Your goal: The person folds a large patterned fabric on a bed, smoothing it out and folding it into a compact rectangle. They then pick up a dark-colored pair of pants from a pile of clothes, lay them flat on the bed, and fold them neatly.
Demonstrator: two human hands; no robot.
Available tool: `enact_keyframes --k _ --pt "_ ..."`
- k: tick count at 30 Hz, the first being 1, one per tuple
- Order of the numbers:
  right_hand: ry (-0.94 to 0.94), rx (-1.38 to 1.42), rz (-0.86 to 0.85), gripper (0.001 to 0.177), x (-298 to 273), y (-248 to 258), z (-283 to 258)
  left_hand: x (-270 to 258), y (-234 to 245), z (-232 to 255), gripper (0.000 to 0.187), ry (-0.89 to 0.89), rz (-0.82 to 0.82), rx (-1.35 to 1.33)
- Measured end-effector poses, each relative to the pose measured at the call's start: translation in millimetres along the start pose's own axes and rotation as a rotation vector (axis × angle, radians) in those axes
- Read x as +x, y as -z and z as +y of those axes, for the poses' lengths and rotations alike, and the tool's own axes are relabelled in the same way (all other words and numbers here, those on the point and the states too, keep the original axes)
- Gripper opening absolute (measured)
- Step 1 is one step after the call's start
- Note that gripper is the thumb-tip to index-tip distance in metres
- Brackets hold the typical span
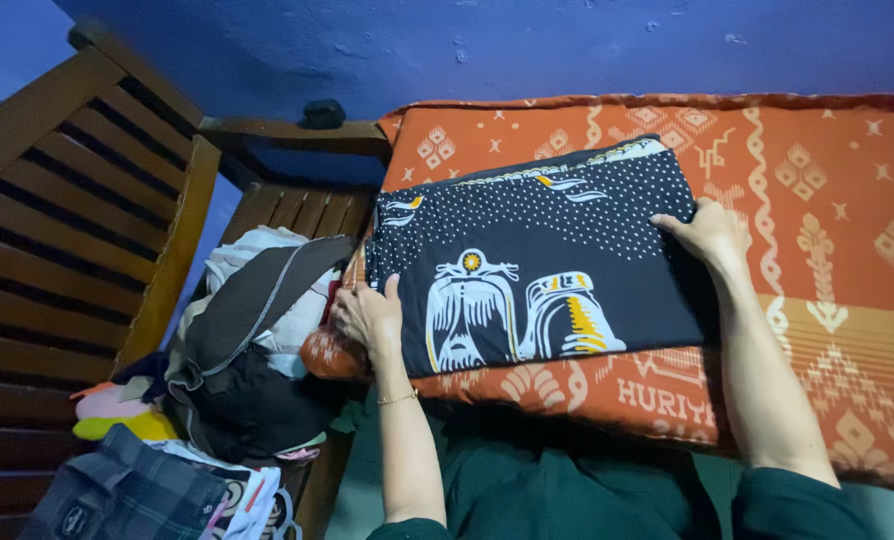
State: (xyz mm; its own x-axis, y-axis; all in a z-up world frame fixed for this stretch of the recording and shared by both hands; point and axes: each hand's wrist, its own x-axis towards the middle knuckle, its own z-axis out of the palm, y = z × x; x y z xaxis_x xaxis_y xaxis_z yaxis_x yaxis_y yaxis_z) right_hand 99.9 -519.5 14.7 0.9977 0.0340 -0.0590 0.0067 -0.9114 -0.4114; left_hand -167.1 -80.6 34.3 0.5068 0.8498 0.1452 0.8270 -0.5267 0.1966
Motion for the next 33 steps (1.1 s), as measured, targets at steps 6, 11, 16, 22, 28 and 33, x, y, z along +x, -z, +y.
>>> enact_keyframes --k 6,11,16,22,28,33 --pt "-0.101 0.688 -0.231 0.051 2.7 -4.3 18.5 -3.3 -0.2 1.0 0.072 0.06 -0.189 -0.21" --pt "-0.097 1.004 -0.386 0.042 1.4 -4.9 23.7 44.2 -38.5 -12.5 0.048 -0.189 -0.466 -0.899" --pt "0.069 1.165 -0.376 0.045 -23.5 12.0 13.3 86.9 -64.9 -8.6 0.062 -0.082 -0.767 -1.398" --pt "0.118 1.188 -0.248 0.048 -54.8 50.1 19.0 94.6 -43.6 32.0 0.091 -0.448 -0.658 -1.458" --pt "0.097 1.126 -0.041 0.042 -60.6 58.7 100.1 87.6 -31.6 71.8 0.095 -0.529 -0.665 -1.277" --pt "0.155 0.207 0.295 0.055 -59.5 52.4 147.5 73.8 -15.7 77.5 0.107 -0.451 -0.224 -0.42"
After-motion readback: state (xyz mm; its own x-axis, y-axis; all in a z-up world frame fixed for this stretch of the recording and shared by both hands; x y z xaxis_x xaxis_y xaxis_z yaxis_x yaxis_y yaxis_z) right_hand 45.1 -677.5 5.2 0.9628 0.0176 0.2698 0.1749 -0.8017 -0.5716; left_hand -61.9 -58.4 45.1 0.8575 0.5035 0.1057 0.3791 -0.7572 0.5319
